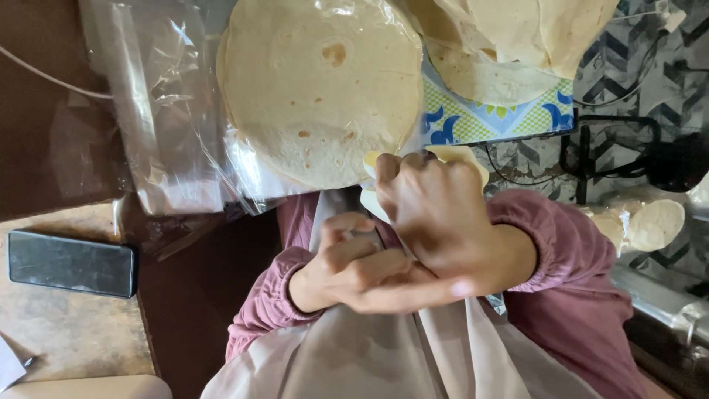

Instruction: The person sorts through a stack of flatbread by hand and places groups of them into clear plastic bags.

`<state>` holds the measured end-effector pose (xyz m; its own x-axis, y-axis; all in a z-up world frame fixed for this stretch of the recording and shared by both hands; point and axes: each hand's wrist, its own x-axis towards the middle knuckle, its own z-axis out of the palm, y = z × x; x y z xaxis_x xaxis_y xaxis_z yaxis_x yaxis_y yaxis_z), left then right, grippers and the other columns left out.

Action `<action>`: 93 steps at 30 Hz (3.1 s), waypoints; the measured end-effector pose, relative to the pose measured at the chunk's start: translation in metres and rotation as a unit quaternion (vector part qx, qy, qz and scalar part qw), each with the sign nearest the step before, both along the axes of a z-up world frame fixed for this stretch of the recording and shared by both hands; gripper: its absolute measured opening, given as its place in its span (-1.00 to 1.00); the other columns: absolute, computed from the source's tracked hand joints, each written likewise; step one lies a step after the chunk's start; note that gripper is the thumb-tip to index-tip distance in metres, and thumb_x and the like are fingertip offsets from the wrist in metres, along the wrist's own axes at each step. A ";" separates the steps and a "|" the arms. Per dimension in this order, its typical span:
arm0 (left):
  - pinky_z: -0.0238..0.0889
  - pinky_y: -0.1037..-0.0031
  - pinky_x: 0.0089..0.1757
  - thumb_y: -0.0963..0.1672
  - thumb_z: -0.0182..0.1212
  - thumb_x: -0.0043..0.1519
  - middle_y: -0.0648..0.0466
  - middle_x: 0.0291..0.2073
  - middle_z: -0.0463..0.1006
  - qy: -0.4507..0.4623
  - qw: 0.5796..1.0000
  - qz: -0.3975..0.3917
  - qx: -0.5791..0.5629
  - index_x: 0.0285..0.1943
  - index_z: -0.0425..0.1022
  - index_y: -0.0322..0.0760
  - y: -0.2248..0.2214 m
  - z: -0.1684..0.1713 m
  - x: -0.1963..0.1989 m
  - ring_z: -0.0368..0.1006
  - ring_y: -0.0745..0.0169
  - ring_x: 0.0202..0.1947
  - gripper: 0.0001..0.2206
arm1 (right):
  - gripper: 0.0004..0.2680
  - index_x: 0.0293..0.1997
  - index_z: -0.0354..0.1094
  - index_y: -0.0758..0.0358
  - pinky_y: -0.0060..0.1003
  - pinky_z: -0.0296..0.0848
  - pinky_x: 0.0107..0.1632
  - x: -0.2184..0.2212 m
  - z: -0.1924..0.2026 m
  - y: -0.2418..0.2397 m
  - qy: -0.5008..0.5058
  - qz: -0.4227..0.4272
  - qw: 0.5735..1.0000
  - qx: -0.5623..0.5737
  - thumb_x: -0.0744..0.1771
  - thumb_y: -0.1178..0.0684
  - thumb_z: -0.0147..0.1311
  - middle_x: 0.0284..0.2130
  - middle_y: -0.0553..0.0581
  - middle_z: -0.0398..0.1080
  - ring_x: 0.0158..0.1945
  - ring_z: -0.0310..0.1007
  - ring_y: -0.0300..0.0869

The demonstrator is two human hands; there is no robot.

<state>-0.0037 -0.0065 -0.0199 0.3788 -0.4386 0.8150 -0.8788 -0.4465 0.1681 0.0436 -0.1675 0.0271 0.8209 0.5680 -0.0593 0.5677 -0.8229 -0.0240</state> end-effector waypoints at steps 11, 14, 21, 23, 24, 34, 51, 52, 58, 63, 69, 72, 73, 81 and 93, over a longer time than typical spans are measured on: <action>0.26 0.44 0.01 -0.21 0.29 0.32 0.18 -0.11 0.14 0.027 0.998 -0.028 0.058 0.34 0.55 0.25 0.008 0.006 0.005 0.16 0.30 -0.09 -0.55 | -0.72 -0.50 0.29 0.30 -0.15 0.29 -0.68 0.004 0.000 0.006 0.026 0.002 0.997 0.070 0.05 -0.10 0.22 -0.78 0.14 0.34 -0.73 0.40 -0.09; 0.25 0.43 -0.03 -0.15 0.37 0.31 0.19 -0.15 0.14 0.015 0.999 -0.022 0.033 0.24 0.57 0.23 0.004 -0.003 0.005 0.14 0.28 -0.11 -0.65 | -0.75 -0.49 0.30 0.27 -0.18 0.31 -0.65 0.002 -0.003 0.005 0.009 -0.003 0.999 0.052 0.08 -0.09 0.22 -0.75 0.13 0.36 -0.69 0.42 -0.11; 0.18 0.28 -0.14 0.19 0.53 0.07 0.10 -0.17 0.19 0.062 0.992 -0.020 -0.110 -0.06 0.55 -0.02 0.004 -0.026 0.017 0.19 0.08 -0.15 -0.53 | -0.77 -0.40 0.37 0.20 -0.16 0.33 -0.53 -0.009 -0.013 -0.015 0.026 0.080 0.993 0.083 0.14 -0.13 0.18 -0.58 0.13 0.42 -0.54 0.48 -0.08; 0.19 0.19 -0.10 0.24 0.50 -0.04 0.02 -0.13 0.24 0.139 0.980 -0.033 -0.142 -0.11 0.52 -0.11 0.013 -0.023 0.028 0.24 -0.03 -0.11 -0.43 | -0.73 -0.39 0.39 0.18 -0.10 0.30 -0.47 -0.004 0.001 -0.016 -0.005 0.157 0.972 0.176 0.13 -0.21 0.15 -0.51 0.12 0.43 -0.46 0.48 -0.06; 0.24 0.14 -0.05 0.19 0.49 -0.07 -0.05 -0.07 0.34 0.258 0.957 -0.044 -0.126 -0.07 0.52 -0.24 0.018 -0.023 0.031 0.31 -0.13 -0.05 -0.40 | -0.75 -0.30 0.43 0.22 -0.15 0.37 -0.43 0.002 0.015 -0.012 0.011 0.166 0.980 0.109 0.15 -0.12 0.17 -0.52 0.10 0.43 -0.45 0.50 -0.07; 0.45 0.32 -0.08 -0.18 0.43 0.20 -0.10 -0.10 0.62 0.471 0.853 -0.131 -0.181 -0.05 0.57 -0.39 0.077 -0.038 0.004 0.61 -0.05 -0.11 -0.79 | -0.73 -0.30 0.50 0.35 -0.22 0.38 -0.43 0.024 0.023 -0.098 0.163 0.075 0.953 0.243 0.16 -0.04 0.44 -0.50 0.16 0.50 -0.54 0.46 -0.05; 0.29 0.53 -0.42 -0.15 0.37 0.26 0.04 -0.39 0.63 0.531 0.766 0.187 -0.311 0.20 0.38 -0.25 0.132 -0.136 0.181 0.43 0.45 -0.47 -0.64 | -0.61 0.26 0.28 0.30 -0.44 0.37 -0.34 0.202 -0.176 -0.049 0.226 -0.186 0.809 0.509 0.29 0.24 0.22 -0.26 0.05 0.48 -0.32 0.43 -0.30; 0.32 0.54 -0.41 -0.16 0.41 0.19 0.02 -0.38 0.64 0.529 0.764 0.181 -0.322 0.21 0.37 -0.23 0.132 -0.140 0.173 0.47 0.45 -0.44 -0.58 | -0.57 0.26 0.25 0.28 -0.46 0.41 -0.30 0.197 -0.182 -0.048 0.237 -0.192 0.791 0.530 0.25 0.27 0.24 -0.26 0.03 0.49 -0.29 0.47 -0.32; 0.35 0.37 -0.25 -0.16 0.41 0.19 0.01 -0.34 0.65 0.405 0.815 0.319 -0.263 0.24 0.35 -0.21 0.114 -0.124 0.152 0.58 0.14 -0.30 -0.55 | -0.75 0.10 0.43 0.26 -0.41 0.43 -0.20 0.193 -0.159 -0.034 0.098 -0.185 0.873 0.440 0.31 0.25 0.21 -0.25 0.16 0.57 -0.22 0.59 -0.18; 0.31 0.17 -0.01 -0.20 0.28 0.19 0.01 0.02 0.52 0.329 0.816 0.469 -0.080 0.28 0.40 -0.16 0.076 -0.124 0.148 0.41 -0.03 0.07 -0.57 | -0.90 -0.14 0.54 0.18 -0.13 0.41 -0.10 0.189 -0.164 -0.025 -0.047 -0.187 0.925 0.328 0.30 0.14 0.25 -0.30 0.25 0.52 -0.16 0.50 0.05; -0.02 0.03 0.32 -0.11 0.13 0.32 -0.03 0.36 0.34 0.259 0.869 0.411 0.090 0.36 0.41 -0.21 0.048 -0.122 0.149 0.14 -0.03 0.42 -0.60 | -0.97 -0.28 0.57 0.13 0.10 0.30 -0.08 0.201 -0.171 -0.024 -0.158 -0.136 0.953 0.219 0.32 0.08 0.25 -0.33 0.12 0.57 -0.13 0.43 0.14; -0.17 0.02 0.39 -0.05 0.10 0.36 -0.07 0.44 0.27 0.246 0.900 0.349 0.087 0.43 0.36 -0.25 0.046 -0.124 0.150 0.06 -0.05 0.49 -0.55 | -0.93 -0.29 0.58 0.14 0.06 0.40 -0.17 0.210 -0.172 -0.028 -0.085 -0.145 0.952 0.256 0.31 0.04 0.24 -0.39 0.16 0.55 -0.24 0.51 0.13; -0.23 0.02 0.41 -0.02 0.09 0.39 -0.08 0.47 0.23 0.246 0.906 0.335 0.083 0.46 0.34 -0.25 0.046 -0.124 0.149 0.02 -0.05 0.52 -0.53 | -0.90 -0.28 0.58 0.16 0.00 0.47 -0.20 0.212 -0.173 -0.029 -0.032 -0.148 0.945 0.290 0.32 0.01 0.23 -0.38 0.21 0.53 -0.30 0.54 0.13; -0.27 0.01 0.41 0.04 0.07 0.39 -0.10 0.49 0.20 0.249 0.906 0.328 0.099 0.48 0.29 -0.28 0.048 -0.117 0.151 0.00 -0.07 0.52 -0.47 | -0.80 -0.40 0.57 0.28 0.07 0.46 -0.27 0.215 -0.170 -0.025 -0.089 -0.144 0.966 0.195 0.35 -0.04 0.23 -0.46 0.34 0.50 -0.35 0.51 0.22; -0.24 -0.01 0.40 0.04 0.08 0.40 -0.08 0.50 0.18 0.258 0.901 0.333 0.106 0.49 0.27 -0.25 0.045 -0.121 0.150 0.00 -0.09 0.52 -0.47 | -0.86 -0.35 0.59 0.29 -0.01 0.44 -0.30 0.216 -0.186 -0.028 -0.078 -0.087 0.961 0.252 0.32 0.02 0.27 -0.46 0.33 0.50 -0.39 0.51 0.17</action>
